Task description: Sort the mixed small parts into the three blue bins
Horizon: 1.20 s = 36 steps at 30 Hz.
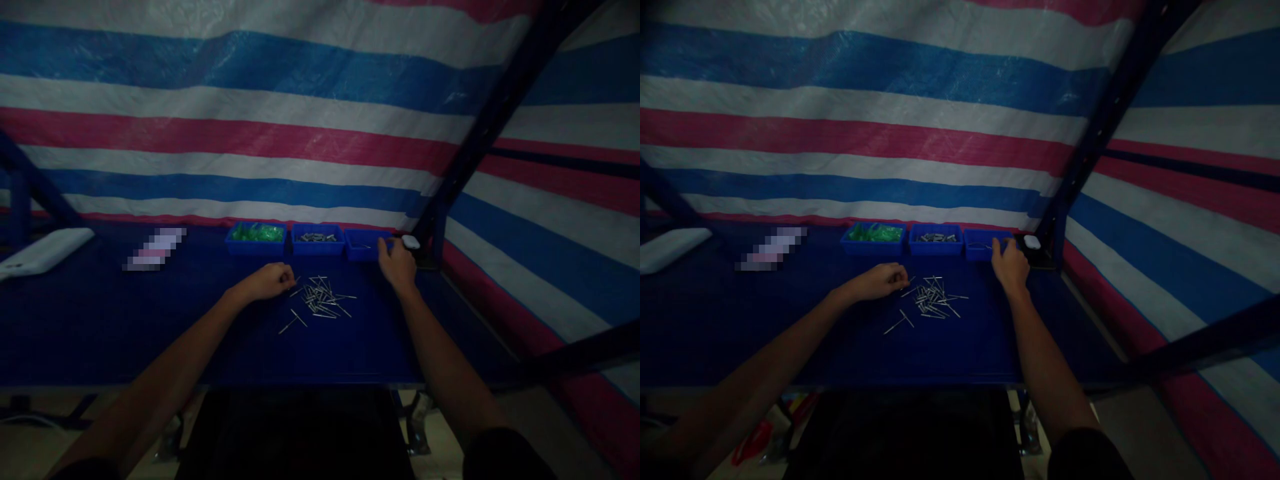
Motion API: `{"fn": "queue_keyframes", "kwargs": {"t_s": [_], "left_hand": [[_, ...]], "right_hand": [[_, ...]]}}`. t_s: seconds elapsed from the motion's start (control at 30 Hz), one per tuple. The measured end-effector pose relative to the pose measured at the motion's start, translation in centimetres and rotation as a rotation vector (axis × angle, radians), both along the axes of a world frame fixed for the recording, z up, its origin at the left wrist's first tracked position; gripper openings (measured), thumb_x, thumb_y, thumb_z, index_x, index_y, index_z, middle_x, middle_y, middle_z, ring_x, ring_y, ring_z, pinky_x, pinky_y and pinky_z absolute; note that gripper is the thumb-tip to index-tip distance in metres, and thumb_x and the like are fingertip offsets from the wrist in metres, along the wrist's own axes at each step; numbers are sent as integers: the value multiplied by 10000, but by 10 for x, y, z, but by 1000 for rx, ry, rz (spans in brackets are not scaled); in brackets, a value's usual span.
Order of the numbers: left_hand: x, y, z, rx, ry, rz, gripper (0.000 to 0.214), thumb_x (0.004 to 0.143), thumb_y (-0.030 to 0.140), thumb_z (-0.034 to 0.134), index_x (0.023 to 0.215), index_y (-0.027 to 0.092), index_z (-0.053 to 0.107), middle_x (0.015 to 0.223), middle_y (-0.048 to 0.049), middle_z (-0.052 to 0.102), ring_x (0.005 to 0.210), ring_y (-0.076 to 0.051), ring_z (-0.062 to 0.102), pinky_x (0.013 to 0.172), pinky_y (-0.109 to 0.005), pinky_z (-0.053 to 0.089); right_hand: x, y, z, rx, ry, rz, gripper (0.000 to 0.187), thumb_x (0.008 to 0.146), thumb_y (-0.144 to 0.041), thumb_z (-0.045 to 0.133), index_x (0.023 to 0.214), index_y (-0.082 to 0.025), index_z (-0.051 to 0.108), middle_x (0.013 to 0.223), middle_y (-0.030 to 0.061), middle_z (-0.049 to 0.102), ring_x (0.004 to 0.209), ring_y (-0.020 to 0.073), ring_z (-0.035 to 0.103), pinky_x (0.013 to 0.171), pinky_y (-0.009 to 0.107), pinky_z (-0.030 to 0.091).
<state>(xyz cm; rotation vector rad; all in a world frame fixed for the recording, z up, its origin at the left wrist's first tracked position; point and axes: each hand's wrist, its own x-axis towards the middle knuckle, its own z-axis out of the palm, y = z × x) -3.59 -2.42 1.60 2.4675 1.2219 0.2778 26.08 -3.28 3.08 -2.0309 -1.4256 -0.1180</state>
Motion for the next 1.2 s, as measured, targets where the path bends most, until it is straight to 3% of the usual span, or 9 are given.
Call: {"fn": "queue_keyframes", "kwargs": {"t_s": [0.17,0.37,0.57,0.67,0.87,1.0,1.1,1.17,1.2], "left_hand": [[-7,1,3,90,4,23,183,764,291,470,803,150,581,789,-48,570,713,-144,543,664,-242,423],[-13,2,0,-2,-78,28,160,747,277,483,770,154,582,773,-40,568,662,-138,545,628,-244,428],[4,-6,3,-65,-331,30,267,803,351,418,850,147,584,814,-36,608,749,-146,548,697,-255,411],[11,-13,7,-173,-450,9,283,794,381,422,779,144,576,708,-1,577,653,-119,506,628,-231,395],[14,-14,6,-268,-518,68,360,812,441,396,701,140,560,551,32,448,495,-86,373,478,-212,287],[9,-14,11,-89,-383,127,387,824,468,368,746,155,582,575,14,487,507,-103,416,492,-226,304],[-1,-14,13,19,-173,46,306,724,466,534,802,177,597,670,1,539,600,-127,492,555,-231,352],[-6,-13,11,35,-77,-9,252,676,414,596,779,184,591,718,-7,549,655,-138,515,600,-235,376],[-7,-11,9,42,-58,-17,213,684,381,588,762,184,585,727,-10,549,664,-140,518,613,-237,381]], "right_hand": [[-40,-10,-2,14,-16,242,415,869,-492,340,1097,-201,529,722,33,635,690,166,591,597,245,344],[-80,-23,-7,-16,-72,781,318,867,-405,421,1057,-189,556,645,-8,598,581,119,552,555,218,355],[-91,-31,-12,159,-211,890,294,841,-343,499,1076,-173,550,768,24,631,651,122,563,621,228,395],[-96,-32,-12,218,-314,924,211,860,-304,472,988,-179,583,801,39,639,718,133,575,681,240,402],[-101,-37,-8,257,-429,870,176,879,-232,416,907,-182,583,795,32,657,738,143,594,685,241,396],[-89,-28,2,269,-416,759,229,894,-286,386,858,-180,585,741,46,656,676,157,598,635,252,382],[-58,-9,8,301,-327,482,343,925,-311,281,909,-132,573,768,117,651,666,185,600,589,271,348],[-33,2,8,259,-224,212,363,895,-407,352,984,-129,566,750,126,651,654,196,597,565,271,326],[-23,6,6,231,-198,158,387,881,-426,377,1023,-115,558,750,145,650,646,205,594,553,277,317]]}}
